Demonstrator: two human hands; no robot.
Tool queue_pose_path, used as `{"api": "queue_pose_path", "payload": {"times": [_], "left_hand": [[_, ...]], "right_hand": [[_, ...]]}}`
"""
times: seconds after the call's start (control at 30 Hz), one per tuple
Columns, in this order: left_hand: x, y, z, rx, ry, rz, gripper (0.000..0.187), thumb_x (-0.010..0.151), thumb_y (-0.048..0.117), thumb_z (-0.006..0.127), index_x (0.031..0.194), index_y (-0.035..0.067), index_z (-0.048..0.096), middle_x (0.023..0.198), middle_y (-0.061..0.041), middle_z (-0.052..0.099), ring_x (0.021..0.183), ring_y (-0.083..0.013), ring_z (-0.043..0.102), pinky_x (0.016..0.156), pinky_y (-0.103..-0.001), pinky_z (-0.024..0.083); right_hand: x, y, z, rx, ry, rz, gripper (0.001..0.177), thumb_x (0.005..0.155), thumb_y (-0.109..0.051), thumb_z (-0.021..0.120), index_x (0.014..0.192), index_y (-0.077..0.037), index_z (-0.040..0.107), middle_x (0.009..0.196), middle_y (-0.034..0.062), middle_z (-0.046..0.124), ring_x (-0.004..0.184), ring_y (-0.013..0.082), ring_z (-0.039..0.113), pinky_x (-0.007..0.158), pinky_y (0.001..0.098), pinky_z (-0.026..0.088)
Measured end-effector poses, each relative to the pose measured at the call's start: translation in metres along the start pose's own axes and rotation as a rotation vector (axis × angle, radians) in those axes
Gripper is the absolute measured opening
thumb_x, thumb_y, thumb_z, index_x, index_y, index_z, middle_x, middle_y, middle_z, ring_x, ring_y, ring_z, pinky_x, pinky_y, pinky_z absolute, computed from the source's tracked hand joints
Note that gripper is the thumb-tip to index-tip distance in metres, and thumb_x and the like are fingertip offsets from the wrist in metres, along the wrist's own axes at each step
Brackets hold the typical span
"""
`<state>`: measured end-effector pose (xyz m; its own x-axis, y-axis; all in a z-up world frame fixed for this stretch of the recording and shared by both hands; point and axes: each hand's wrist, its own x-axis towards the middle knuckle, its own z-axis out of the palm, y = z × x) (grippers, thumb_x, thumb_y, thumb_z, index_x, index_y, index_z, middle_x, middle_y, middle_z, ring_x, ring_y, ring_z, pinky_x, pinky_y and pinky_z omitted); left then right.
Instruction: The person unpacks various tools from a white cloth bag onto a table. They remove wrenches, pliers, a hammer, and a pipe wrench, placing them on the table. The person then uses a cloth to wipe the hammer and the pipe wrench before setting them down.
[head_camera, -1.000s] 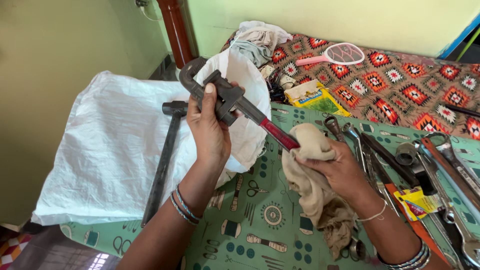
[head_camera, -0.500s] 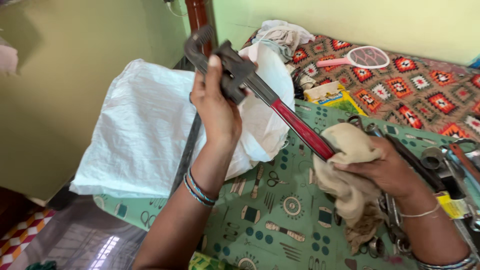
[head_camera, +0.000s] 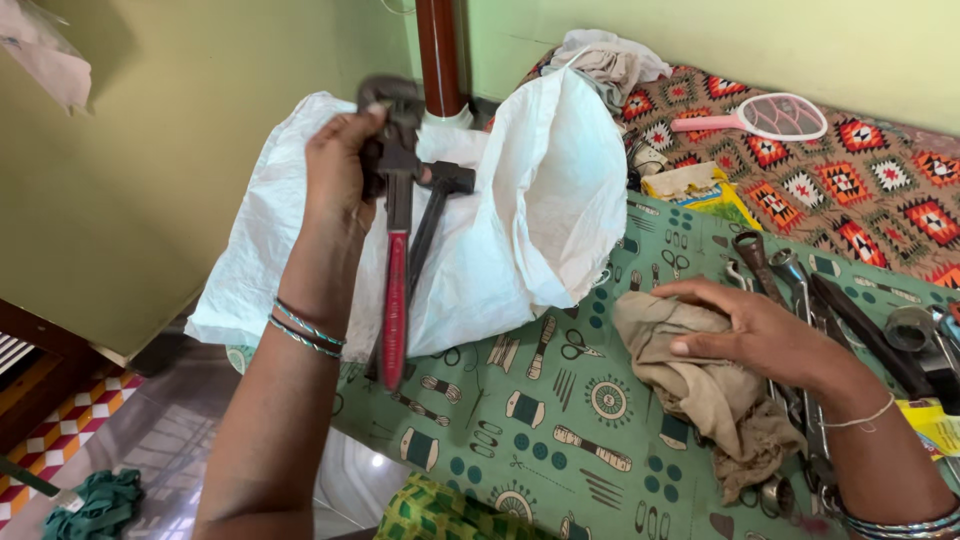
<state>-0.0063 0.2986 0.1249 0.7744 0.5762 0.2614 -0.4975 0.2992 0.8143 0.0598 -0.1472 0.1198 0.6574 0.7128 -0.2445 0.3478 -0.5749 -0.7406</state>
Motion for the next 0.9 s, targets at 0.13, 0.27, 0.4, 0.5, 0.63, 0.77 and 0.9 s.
{"api": "queue_pose_path", "payload": {"times": [0.13,0.27,0.4,0.5,0.63,0.77,0.9], "left_hand": [[0.005,-0.031,-0.009,0.174,-0.008,-0.193,0.018,0.093,0.016,0.069,0.093,-0.001,0.064,0.077,-0.016,0.072,0.054,-0.0260,0.071,0.039,-0.038,0.051],[0.004,-0.072,0.002,0.326,-0.030,-0.313,0.020,0.091,0.019,0.069,0.096,0.000,0.067,0.071,-0.012,0.071,0.047,-0.0230,0.067,0.032,-0.032,0.041],[0.003,-0.109,0.015,0.427,-0.124,-0.302,0.023,0.087,0.018,0.073,0.098,-0.002,0.071,0.071,-0.008,0.069,0.047,-0.0175,0.063,0.034,-0.033,0.046],[0.001,-0.121,0.017,0.540,-0.189,-0.298,0.024,0.087,0.019,0.075,0.094,-0.004,0.071,0.069,-0.007,0.068,0.047,-0.0162,0.061,0.034,-0.032,0.046],[0.002,-0.129,0.017,0.695,-0.199,-0.357,0.027,0.089,0.022,0.075,0.091,-0.005,0.070,0.068,-0.009,0.066,0.047,-0.0174,0.061,0.037,-0.035,0.046],[0.005,-0.131,0.009,1.059,-0.289,-0.135,0.033,0.088,0.027,0.076,0.090,-0.005,0.074,0.074,-0.016,0.072,0.062,-0.0235,0.068,0.058,-0.040,0.054],[0.000,-0.124,0.012,1.416,-0.343,0.045,0.036,0.090,0.035,0.072,0.095,-0.001,0.077,0.090,-0.022,0.074,0.086,-0.0367,0.070,0.079,-0.047,0.055]], "right_hand": [[0.004,0.010,0.006,0.050,-0.005,-0.052,0.063,0.078,-0.027,0.077,0.137,-0.013,0.060,0.133,0.0044,0.071,0.122,0.0147,0.062,0.104,0.0315,0.046],[0.009,0.017,0.010,0.143,0.012,-0.021,0.060,0.079,-0.024,0.077,0.136,-0.012,0.063,0.129,0.0060,0.073,0.116,0.0153,0.065,0.101,0.0315,0.050],[0.011,0.021,0.012,0.094,0.034,-0.047,0.060,0.079,-0.025,0.077,0.136,-0.013,0.063,0.129,0.0047,0.072,0.117,0.0141,0.064,0.101,0.0304,0.048],[0.011,0.019,0.014,0.092,0.029,-0.049,0.059,0.080,-0.026,0.076,0.135,-0.013,0.062,0.130,0.0049,0.072,0.118,0.0145,0.064,0.102,0.0304,0.048],[0.008,0.014,0.015,0.049,0.039,-0.071,0.057,0.080,-0.027,0.076,0.134,-0.014,0.062,0.132,0.0056,0.071,0.121,0.0161,0.064,0.104,0.0312,0.046],[0.002,0.002,0.015,-0.077,0.061,-0.193,0.058,0.081,-0.032,0.075,0.134,-0.014,0.061,0.130,0.0081,0.073,0.119,0.0205,0.067,0.101,0.0339,0.047],[-0.009,-0.019,0.023,-0.167,0.015,-0.112,0.060,0.078,-0.042,0.072,0.132,-0.017,0.062,0.115,0.0093,0.078,0.103,0.0229,0.075,0.092,0.0348,0.054]]}}
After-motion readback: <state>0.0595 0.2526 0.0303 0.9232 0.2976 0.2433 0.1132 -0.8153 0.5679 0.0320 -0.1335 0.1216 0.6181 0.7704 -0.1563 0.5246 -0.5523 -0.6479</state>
